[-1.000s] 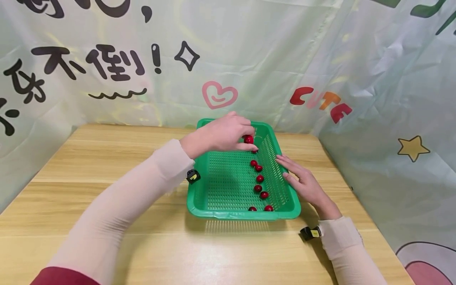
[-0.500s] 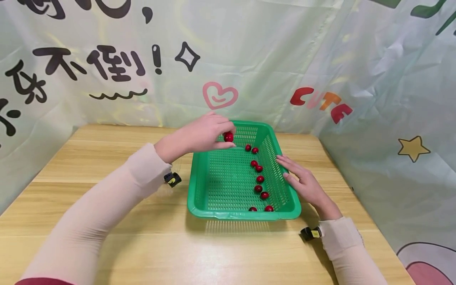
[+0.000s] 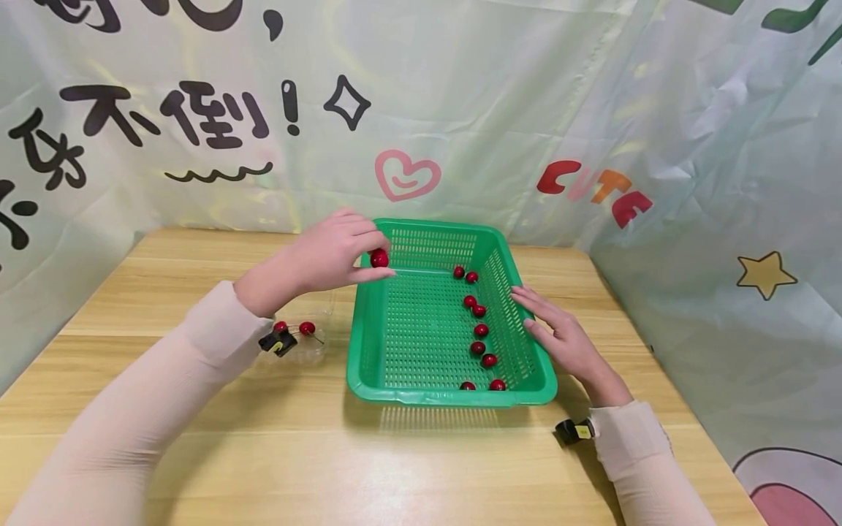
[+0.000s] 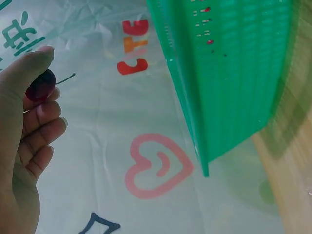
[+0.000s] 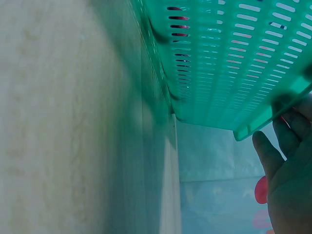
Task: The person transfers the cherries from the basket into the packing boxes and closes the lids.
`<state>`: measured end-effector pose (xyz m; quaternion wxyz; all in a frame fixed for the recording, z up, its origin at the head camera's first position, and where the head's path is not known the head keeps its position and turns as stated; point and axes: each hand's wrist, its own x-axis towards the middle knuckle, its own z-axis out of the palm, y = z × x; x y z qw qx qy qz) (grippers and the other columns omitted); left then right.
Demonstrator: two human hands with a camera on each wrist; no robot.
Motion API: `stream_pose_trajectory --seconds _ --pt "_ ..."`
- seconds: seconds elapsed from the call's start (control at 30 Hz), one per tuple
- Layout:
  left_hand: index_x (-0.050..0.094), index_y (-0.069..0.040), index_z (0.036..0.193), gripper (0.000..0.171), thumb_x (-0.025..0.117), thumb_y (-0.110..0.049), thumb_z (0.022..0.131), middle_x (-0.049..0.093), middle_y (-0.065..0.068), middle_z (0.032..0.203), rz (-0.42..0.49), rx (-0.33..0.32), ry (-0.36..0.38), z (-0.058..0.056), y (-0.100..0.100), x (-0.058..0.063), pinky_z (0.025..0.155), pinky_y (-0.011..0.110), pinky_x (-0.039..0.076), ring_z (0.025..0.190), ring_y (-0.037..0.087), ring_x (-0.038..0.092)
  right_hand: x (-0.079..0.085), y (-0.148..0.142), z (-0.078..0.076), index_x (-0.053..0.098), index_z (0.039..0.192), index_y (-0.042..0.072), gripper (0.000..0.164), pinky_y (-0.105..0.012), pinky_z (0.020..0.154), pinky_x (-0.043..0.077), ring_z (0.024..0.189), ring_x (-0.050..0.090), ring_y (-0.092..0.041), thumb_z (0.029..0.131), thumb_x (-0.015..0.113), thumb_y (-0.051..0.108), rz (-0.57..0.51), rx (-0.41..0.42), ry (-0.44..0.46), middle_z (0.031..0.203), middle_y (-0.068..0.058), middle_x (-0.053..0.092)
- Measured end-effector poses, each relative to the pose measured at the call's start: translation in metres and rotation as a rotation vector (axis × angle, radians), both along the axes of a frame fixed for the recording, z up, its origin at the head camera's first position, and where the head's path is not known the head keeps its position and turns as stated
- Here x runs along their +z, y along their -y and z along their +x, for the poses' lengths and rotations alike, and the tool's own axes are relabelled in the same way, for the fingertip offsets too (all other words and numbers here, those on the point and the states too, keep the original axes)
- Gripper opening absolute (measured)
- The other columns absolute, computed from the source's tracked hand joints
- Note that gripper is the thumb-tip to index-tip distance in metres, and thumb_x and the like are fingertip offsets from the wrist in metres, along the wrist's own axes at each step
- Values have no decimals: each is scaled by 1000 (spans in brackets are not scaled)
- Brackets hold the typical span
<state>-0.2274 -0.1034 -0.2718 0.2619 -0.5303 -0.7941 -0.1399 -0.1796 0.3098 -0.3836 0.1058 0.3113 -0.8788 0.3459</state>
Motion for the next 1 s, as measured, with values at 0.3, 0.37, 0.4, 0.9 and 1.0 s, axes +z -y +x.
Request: stream_pose_trajectory --seconds 0.3,0.37,0.4,0.9,1.0 --pt "64 -8 84 28 80 -30 79 61 0 76 47 14 -30 3 26 -20 79 41 41 73 22 56 -1 -1 0 48 145 10 48 -19 111 21 144 28 -23 98 55 4 -2 -2 3 153 -9 39" --pt "64 -8 84 28 79 -31 81 61 0 76 54 18 -33 4 31 -25 78 41 41 72 22 56 -2 -1 0 48 145 10 48 -19 111 21 144 28 -23 98 55 4 -3 -2 6 153 -9 39" --pt "64 -7 85 28 77 -32 82 62 1 77 59 19 -34 4 34 -27 78 41 41 72 22 56 -2 -1 0 48 145 10 48 -19 111 21 144 28 -23 98 55 4 -2 -3 6 153 -9 39" --pt "66 -7 83 55 45 -56 98 64 0 75 87 89 -15 16 74 -58 76 45 45 70 20 59 -2 -1 -2 48 145 9 48 -20 111 21 144 28 -23 98 54 4 -20 17 6 153 -9 39" --pt "66 -8 81 55 46 -57 97 63 -1 74 80 112 -4 20 80 -66 75 43 44 70 19 59 -2 -1 -2 48 145 8 48 -20 111 21 144 28 -22 98 54 3 -24 21 2 153 -10 39"
